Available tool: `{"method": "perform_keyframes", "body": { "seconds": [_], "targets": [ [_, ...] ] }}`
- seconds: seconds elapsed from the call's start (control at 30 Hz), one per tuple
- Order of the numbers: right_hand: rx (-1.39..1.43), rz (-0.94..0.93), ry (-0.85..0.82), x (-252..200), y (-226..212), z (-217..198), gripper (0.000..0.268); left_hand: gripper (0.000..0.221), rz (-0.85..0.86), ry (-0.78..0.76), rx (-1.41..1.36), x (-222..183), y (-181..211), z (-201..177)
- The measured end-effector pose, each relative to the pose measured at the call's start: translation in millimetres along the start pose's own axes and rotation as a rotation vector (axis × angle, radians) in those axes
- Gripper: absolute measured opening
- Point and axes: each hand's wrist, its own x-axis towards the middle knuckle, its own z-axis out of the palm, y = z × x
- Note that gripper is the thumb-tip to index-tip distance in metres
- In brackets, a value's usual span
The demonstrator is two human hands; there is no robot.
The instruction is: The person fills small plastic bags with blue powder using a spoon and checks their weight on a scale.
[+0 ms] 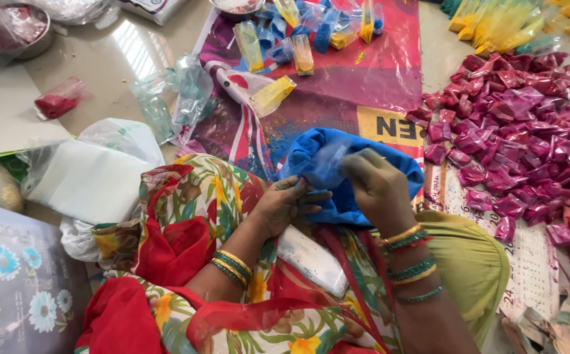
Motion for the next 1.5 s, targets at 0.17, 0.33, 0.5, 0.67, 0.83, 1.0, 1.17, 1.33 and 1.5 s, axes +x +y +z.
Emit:
{"method": "perform_keyframes", "body": {
  "seconds": [0.17, 0.33, 0.5, 0.67, 0.83, 1.0, 1.17, 1.33, 1.5],
  "targets": [
    [0.01, 0.119, -0.02, 0.4, -0.5, 0.6, 0.017, 0.024, -0.122, 0.036, -0.015, -1.4, 3.8, -1.8],
    [0.072, 0.159, -0.031, -3.0, 11.6, 5.8, 0.017, 0.029, -0.103, -0.095, -0.038, 1.3, -0.4, 5.0],
    [0.154, 0.163, -0.072, 7.5, 4.4, -6.8, 0.014, 0.044, -0.179, -0.186, 0.055, -3.3, -2.4, 11.4],
    [0.089, 0.175, -0.196, 19.9, -1.8, -18.5, 0.013, 0.043, -0.17, -0.182, -0.034, -2.9, 2.1, 18.2],
    [-0.044, 0.15, -0.187, 28.6, 1.1, -15.6, 0.014, 0.042, -0.157, -0.103, 0.004, 1.1, 6.3, 14.2],
    [0.11, 0.255, -0.117, 43.2, 10.5, -1.7, 0.012, 0.037, -0.067, -0.1, 0.044, 12.5, 7.2, -8.6],
    [0.086, 0.315, -0.169, 87.7, 19.6, -1.9, 0.008, 0.042, 0.067, 0.156, 0.03, 9.0, 35.4, 5.2],
    [0.242, 0.552, -0.274, 151.9, 61.4, 1.8, 0.011, 0.035, 0.258, 0.538, -0.153, 27.0, 35.8, -27.0],
    [0.132, 0.686, -0.455, 201.5, 163.9, 42.5, 0.016, 0.031, 0.314, 0.702, -0.207, 36.9, 33.9, -26.9]
  ]
}}
